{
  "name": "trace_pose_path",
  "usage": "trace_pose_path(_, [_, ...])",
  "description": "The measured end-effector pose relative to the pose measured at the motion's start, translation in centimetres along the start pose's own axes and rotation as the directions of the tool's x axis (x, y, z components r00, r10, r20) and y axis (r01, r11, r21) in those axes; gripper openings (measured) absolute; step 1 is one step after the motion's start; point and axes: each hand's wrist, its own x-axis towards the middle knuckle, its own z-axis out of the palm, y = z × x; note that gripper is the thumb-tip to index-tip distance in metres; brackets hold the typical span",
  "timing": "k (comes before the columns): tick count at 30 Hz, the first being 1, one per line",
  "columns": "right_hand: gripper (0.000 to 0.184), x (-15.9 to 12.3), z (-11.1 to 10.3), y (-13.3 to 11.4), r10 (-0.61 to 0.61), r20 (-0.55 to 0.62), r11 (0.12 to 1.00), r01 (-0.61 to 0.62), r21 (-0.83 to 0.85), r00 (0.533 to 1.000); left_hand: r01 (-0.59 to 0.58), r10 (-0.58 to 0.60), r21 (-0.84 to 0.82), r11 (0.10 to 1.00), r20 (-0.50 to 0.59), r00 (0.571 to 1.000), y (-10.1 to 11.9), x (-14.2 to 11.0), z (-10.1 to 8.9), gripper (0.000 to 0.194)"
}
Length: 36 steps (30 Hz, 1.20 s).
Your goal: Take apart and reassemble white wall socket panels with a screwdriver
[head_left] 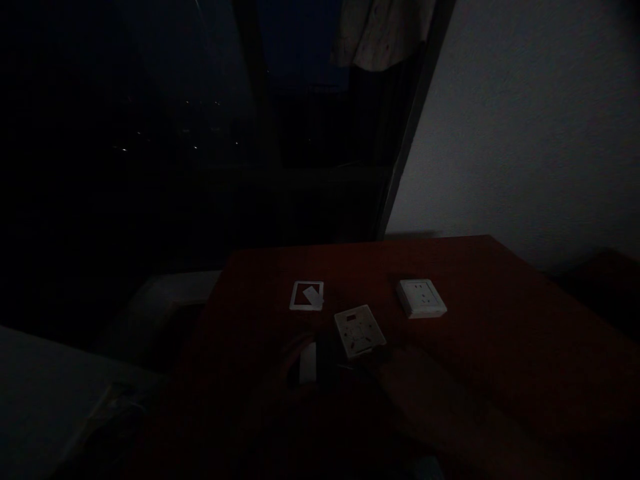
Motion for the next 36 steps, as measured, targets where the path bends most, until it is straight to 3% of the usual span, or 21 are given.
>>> trace_pose_path(4, [0.032,0.8,-1.5,0.1,0.000,0.000,0.996,0.000,-0.086,1.000,-0.015,0.015,0.001,1.000,0.001,1.000,0.0,0.1,0.0,0.067])
trace_pose_path(10, [0.028,3.5,-3.8,1.1,-0.057,0.116,0.995,0.066,-0.075,0.992,-0.033,0.033,0.010,0.999,0.013,0.999,0.4,0.2,-0.6,0.066])
trace_pose_path(17, [0.028,3.8,-4.5,-1.7,-0.034,0.142,0.976,0.064,-0.211,0.989,-0.029,0.029,0.025,0.999,0.011,1.000,1.0,-0.1,-0.7,0.066])
trace_pose_path(20, [0.027,4.6,-4.5,-0.8,-0.036,0.175,0.993,0.055,-0.108,0.984,-0.040,0.039,0.024,0.999,0.026,0.999,0.7,-0.1,-0.6,0.066])
trace_pose_path(26, [0.035,5.3,-3.4,3.7,-0.047,0.339,0.991,0.002,0.130,0.940,-0.052,0.051,0.027,0.998,0.045,0.998,0.0,0.1,-0.4,0.064])
trace_pose_path(32, [0.033,3.8,-1.0,5.6,-0.010,0.281,0.924,-0.099,0.371,0.960,-0.063,0.062,0.038,0.997,0.041,0.997,0.0,0.1,-0.6,0.065])
trace_pose_path(36, [0.033,2.4,0.1,5.4,-0.031,0.197,0.903,-0.057,0.425,0.980,-0.080,0.078,0.041,0.996,0.041,0.996,-0.2,0.4,-0.6,0.062])
